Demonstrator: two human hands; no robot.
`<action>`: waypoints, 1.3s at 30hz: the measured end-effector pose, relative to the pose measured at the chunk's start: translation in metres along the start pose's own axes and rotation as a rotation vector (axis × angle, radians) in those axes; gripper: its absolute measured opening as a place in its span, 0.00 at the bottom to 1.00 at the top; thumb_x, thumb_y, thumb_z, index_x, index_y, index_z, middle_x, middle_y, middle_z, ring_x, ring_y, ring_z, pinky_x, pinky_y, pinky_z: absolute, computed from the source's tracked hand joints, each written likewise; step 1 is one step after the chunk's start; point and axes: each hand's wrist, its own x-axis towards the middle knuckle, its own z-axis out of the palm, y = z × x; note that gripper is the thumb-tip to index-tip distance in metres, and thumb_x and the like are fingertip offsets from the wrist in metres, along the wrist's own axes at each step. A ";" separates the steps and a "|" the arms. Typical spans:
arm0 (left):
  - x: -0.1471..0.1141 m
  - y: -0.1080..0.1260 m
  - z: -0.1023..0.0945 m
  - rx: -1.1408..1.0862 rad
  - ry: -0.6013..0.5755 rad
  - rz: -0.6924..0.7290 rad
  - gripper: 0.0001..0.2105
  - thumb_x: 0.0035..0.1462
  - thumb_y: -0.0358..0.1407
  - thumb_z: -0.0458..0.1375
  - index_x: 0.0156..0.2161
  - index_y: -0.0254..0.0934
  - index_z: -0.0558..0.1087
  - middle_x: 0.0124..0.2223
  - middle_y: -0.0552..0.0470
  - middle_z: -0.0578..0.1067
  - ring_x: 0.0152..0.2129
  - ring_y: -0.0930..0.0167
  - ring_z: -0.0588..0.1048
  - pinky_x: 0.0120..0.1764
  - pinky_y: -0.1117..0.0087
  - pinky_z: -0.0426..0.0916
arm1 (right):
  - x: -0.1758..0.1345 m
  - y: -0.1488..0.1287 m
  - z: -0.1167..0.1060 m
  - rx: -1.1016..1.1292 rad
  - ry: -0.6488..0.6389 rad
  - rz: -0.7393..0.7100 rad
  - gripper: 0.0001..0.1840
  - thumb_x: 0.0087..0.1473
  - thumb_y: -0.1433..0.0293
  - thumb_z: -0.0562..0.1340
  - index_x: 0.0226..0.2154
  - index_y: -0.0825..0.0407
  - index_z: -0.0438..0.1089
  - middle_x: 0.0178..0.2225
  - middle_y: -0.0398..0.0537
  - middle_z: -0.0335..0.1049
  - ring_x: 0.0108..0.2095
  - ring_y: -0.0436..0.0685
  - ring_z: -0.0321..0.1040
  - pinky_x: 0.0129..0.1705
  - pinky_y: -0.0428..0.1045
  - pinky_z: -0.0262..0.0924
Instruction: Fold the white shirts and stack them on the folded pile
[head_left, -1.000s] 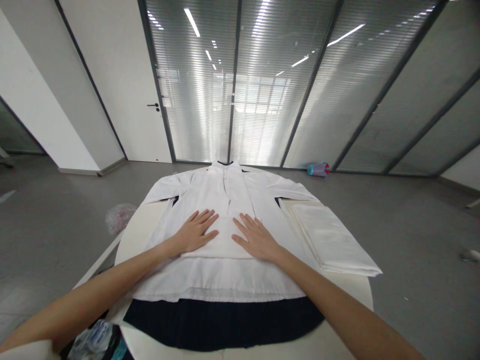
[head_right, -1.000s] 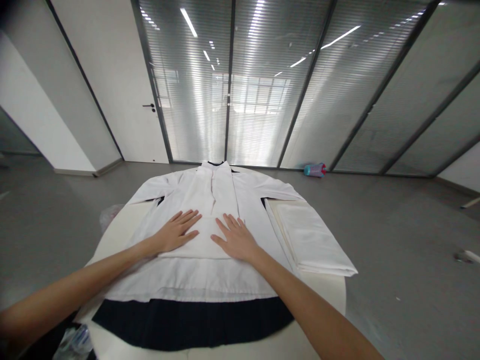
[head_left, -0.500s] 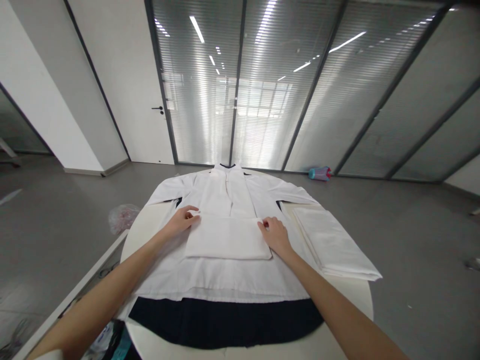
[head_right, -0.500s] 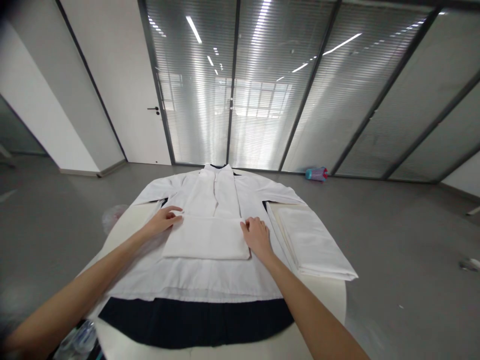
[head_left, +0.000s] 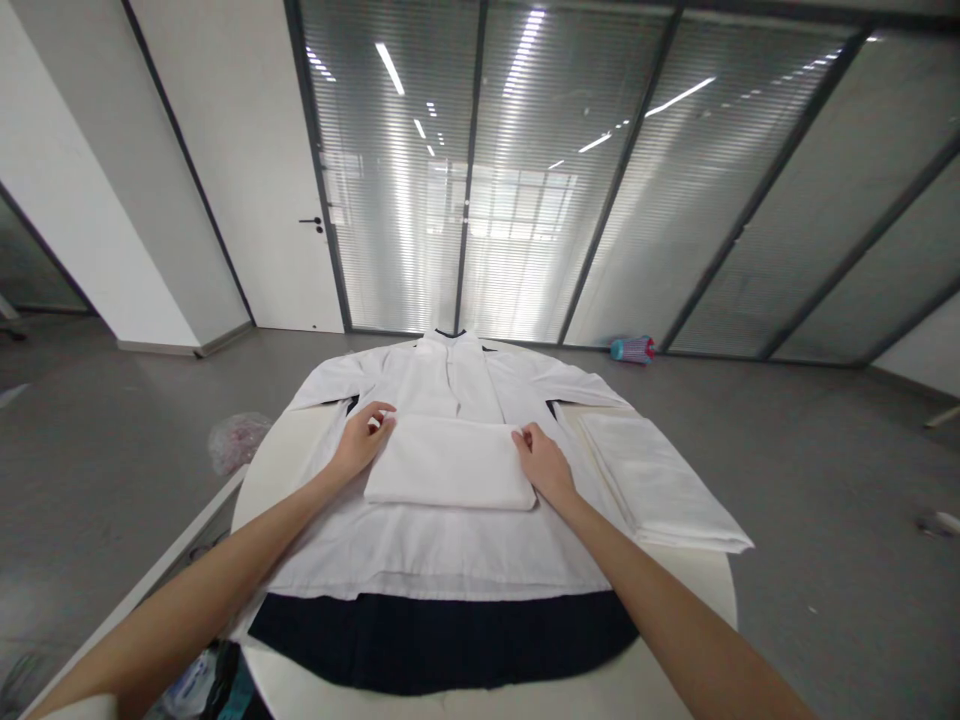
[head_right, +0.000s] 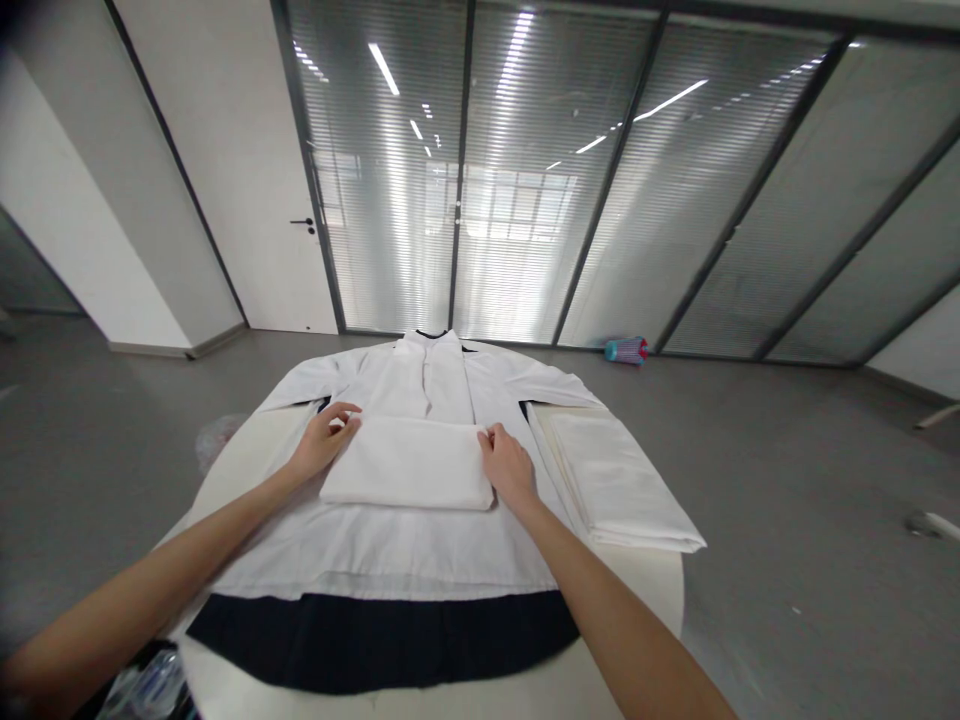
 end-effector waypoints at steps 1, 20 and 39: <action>0.001 0.000 0.001 0.013 0.012 0.003 0.16 0.52 0.45 0.56 0.42 0.36 0.73 0.31 0.54 0.70 0.22 0.75 0.67 0.28 0.73 0.63 | 0.000 -0.001 0.000 -0.021 0.004 -0.002 0.14 0.69 0.60 0.50 0.42 0.50 0.66 0.38 0.49 0.75 0.39 0.57 0.71 0.36 0.49 0.53; -0.011 0.000 -0.010 0.046 -0.006 -0.178 0.25 0.51 0.49 0.59 0.51 0.37 0.69 0.27 0.56 0.70 0.22 0.70 0.69 0.26 0.71 0.63 | -0.028 0.018 -0.023 0.615 -0.219 0.044 0.23 0.62 0.57 0.56 0.54 0.54 0.62 0.23 0.41 0.70 0.24 0.55 0.70 0.29 0.47 0.59; -0.077 0.027 -0.042 -0.232 -0.348 -0.226 0.24 0.49 0.52 0.65 0.44 0.35 0.77 0.25 0.57 0.65 0.18 0.76 0.64 0.20 0.76 0.57 | -0.067 0.016 -0.004 0.780 -0.082 -0.109 0.13 0.54 0.62 0.55 0.41 0.48 0.66 0.28 0.40 0.61 0.22 0.50 0.59 0.24 0.45 0.52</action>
